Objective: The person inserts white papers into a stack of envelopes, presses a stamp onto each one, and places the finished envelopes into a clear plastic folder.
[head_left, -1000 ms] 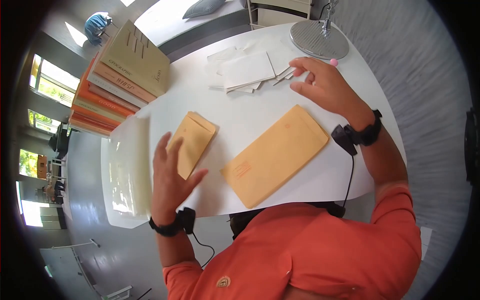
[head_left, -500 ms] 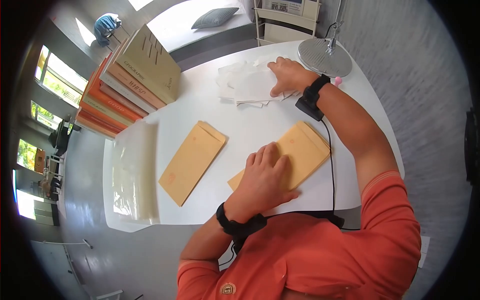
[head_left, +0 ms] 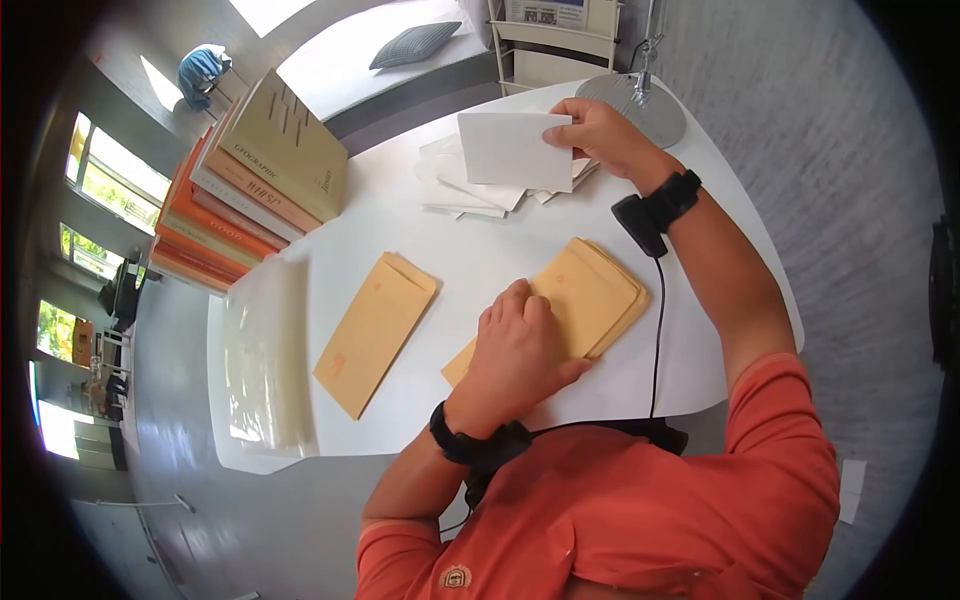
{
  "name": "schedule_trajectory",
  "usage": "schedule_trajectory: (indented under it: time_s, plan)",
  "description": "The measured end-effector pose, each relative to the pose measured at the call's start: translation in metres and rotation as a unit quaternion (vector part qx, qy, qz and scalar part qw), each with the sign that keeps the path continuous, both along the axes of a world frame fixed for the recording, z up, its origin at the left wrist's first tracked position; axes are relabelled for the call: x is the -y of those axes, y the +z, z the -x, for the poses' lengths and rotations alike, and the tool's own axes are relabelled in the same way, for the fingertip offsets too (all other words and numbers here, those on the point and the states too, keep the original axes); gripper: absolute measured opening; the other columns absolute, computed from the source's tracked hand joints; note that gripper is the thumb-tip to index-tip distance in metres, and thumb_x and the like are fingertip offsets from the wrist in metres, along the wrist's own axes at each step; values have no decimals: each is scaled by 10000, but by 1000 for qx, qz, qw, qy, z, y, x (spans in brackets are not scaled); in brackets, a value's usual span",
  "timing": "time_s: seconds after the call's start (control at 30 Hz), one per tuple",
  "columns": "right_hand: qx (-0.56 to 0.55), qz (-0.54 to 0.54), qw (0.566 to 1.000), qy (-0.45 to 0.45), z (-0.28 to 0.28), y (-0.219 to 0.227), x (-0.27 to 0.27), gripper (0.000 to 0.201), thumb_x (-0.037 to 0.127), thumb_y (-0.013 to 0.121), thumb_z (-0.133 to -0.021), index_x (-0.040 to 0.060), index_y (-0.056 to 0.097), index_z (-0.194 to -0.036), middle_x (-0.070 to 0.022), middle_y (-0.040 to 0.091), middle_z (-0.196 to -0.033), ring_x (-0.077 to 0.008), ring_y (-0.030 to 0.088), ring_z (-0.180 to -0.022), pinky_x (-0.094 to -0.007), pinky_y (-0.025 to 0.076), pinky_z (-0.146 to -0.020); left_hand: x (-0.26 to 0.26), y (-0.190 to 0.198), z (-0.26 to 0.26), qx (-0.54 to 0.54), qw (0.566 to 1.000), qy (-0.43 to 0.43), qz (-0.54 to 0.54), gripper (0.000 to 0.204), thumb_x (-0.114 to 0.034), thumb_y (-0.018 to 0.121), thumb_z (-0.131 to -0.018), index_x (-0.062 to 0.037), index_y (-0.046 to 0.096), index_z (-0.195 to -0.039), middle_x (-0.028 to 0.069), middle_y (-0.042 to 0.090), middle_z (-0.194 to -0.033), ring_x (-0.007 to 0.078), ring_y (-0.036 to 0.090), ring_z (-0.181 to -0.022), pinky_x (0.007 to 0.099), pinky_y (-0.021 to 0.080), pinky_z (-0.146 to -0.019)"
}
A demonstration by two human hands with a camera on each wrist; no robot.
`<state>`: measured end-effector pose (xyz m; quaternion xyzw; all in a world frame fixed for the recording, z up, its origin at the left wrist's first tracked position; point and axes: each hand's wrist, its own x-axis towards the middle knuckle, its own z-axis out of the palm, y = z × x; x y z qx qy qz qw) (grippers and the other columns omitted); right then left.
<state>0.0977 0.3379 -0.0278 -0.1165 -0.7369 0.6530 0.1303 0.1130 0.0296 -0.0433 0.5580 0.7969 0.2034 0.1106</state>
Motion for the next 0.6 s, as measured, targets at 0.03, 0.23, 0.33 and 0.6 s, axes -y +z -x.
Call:
schedule_trajectory:
  time_s: [0.03, 0.23, 0.33, 0.6]
  plan:
    - [-27, 6, 999, -33, -10, 5, 2, 321, 155, 722, -890, -10, 634, -1151, -31, 661, -967, -117, 645, -894, -272, 528, -818, 0, 2, 0, 3, 1000, 1, -10, 786, -409, 875, -698, 49, 511, -1223, 326, 424, -1412, 456, 458, -1300, 489, 371, -1103]
    - [-231, 77, 964, -109, -69, 22, 13, 293, 126, 662, -966, -14, 613, -1218, -42, 682, -1031, -101, 636, -956, -260, 524, -858, 7, 20, 9, -7, 998, 1, -68, 893, -316, 878, -646, -3, 456, -1368, 280, 417, -1431, 449, 432, -1322, 487, 386, -1103]
    - [-250, 21, 958, -137, -93, 32, 10, 297, 130, 646, -982, -8, 606, -1242, -40, 685, -1053, -89, 629, -963, -255, 519, -858, 17, 28, 18, -30, 996, 11, -87, 964, -271, 878, -626, -10, 414, -1429, 263, 403, -1446, 444, 416, -1342, 486, 393, -1104]
    - [-242, -110, 952, -150, -102, 45, 43, 281, 141, 629, -997, 9, 585, -1241, -9, 666, -1033, -61, 604, -955, -227, 499, -855, 39, 33, 35, -105, 988, 63, -96, 1041, -259, 877, -634, -44, 345, -1503, 265, 368, -1477, 431, 381, -1365, 528, 328, -1105]
